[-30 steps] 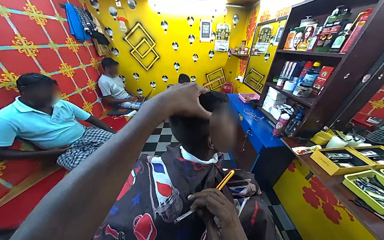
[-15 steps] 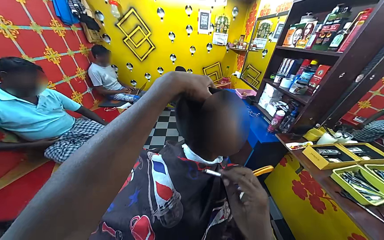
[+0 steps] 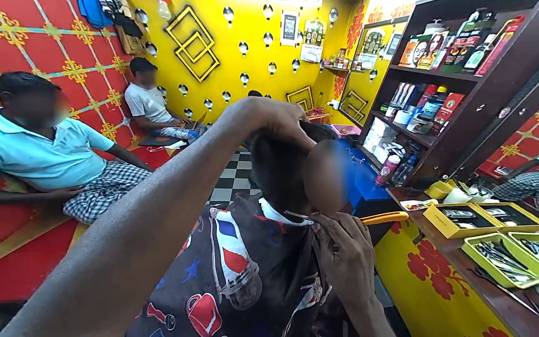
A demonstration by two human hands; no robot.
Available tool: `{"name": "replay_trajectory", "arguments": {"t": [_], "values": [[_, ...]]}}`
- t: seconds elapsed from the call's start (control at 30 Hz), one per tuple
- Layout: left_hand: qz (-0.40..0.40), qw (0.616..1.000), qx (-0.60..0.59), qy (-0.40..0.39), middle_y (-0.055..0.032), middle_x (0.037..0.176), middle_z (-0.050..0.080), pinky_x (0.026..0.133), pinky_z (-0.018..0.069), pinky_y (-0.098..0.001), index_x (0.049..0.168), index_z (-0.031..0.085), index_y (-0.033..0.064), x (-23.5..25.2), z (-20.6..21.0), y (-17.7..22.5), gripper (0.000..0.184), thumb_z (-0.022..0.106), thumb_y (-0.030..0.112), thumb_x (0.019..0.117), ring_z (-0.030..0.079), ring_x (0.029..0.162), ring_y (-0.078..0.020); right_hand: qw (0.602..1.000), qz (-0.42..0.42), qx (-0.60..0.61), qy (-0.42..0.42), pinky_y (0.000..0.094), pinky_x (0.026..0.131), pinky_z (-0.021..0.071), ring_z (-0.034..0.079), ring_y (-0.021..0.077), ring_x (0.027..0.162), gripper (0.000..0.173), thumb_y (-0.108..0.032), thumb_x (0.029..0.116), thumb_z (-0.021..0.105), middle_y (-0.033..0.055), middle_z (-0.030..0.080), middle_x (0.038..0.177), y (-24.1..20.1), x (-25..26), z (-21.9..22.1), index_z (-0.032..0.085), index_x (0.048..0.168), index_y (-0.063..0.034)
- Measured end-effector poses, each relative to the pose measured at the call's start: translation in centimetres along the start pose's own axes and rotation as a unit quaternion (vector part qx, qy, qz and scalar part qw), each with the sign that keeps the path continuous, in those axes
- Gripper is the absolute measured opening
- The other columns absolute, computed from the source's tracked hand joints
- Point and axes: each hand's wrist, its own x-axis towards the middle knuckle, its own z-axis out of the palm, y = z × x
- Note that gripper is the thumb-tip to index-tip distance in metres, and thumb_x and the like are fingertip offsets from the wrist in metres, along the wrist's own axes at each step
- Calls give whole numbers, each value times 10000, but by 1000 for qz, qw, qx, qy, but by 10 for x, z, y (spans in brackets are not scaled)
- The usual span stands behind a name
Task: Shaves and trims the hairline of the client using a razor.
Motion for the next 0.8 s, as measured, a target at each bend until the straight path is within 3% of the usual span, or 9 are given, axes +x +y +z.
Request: {"name": "replay_trajectory", "arguments": {"t": [0.1,0.17,0.3,0.37,0.43,0.5,0.6,0.7,0.8], "values": [[-3,1000,9,-3,-141,1436,587,1086,433,-576,1471,553,111,-1,-1,3,928,720,728,799,558,1327,-294,999,17,5,27,391,846,541,672,191,1015,219,-170,975,612,8,732,1084,1,3,3,797,1092,-190],[-8,1000,10,3,-148,1398,613,1070,447,-577,1452,570,104,-1,1,3,907,726,717,803,579,1301,-297,1000,19,8,-2,405,840,552,678,199,1032,227,-173,970,612,8,730,1094,3,-4,9,792,1104,-201],[-16,999,30,21,-156,1378,631,1068,433,-625,1474,556,138,6,6,-2,932,712,751,789,577,1306,-332,994,64,86,20,359,868,575,684,143,1022,206,-178,978,620,-8,736,1066,0,-19,10,802,1074,-187],[28,997,26,68,-137,1375,636,1081,439,-599,1471,565,159,9,16,-18,933,665,791,792,583,1305,-303,987,86,126,59,326,878,580,681,132,1011,192,-176,983,616,21,727,1046,-3,-28,7,791,1054,-139],[67,986,-11,152,-154,1460,567,1131,409,-559,1521,508,114,0,27,-34,956,636,766,833,532,1364,-297,982,86,148,73,306,915,565,676,134,1029,188,-182,1002,605,51,726,1037,-10,-41,6,772,1059,-119],[74,947,-76,303,-143,1434,586,1100,471,-530,1469,551,87,-29,43,-45,800,665,636,898,582,1309,-283,982,79,154,79,287,933,546,662,129,1028,194,-173,1011,601,51,714,1023,-24,-54,9,776,1088,-143],[38,869,-119,479,-120,1391,609,989,571,-430,1448,560,90,-100,72,-61,549,587,443,1028,659,1180,-212,991,31,103,80,302,959,510,636,131,1058,245,-153,1031,549,17,692,1051,-42,-71,16,757,1144,-219],[-12,832,-134,538,-154,1402,593,933,576,-385,1467,524,61,-176,116,-99,518,567,363,1048,671,1115,-195,992,-9,110,64,293,1014,478,615,128,1071,243,-142,1026,556,-2,676,1068,-53,-82,10,750,1147,-225],[-50,830,-163,531,-238,1378,586,891,575,-317,1417,531,-56,-238,162,-149,546,590,321,1027,679,1063,-171,981,42,180,58,253,1006,497,627,80,1068,176,-130,1017,612,-17,678,1051,-77,-90,-13,745,1102,-207]]}}
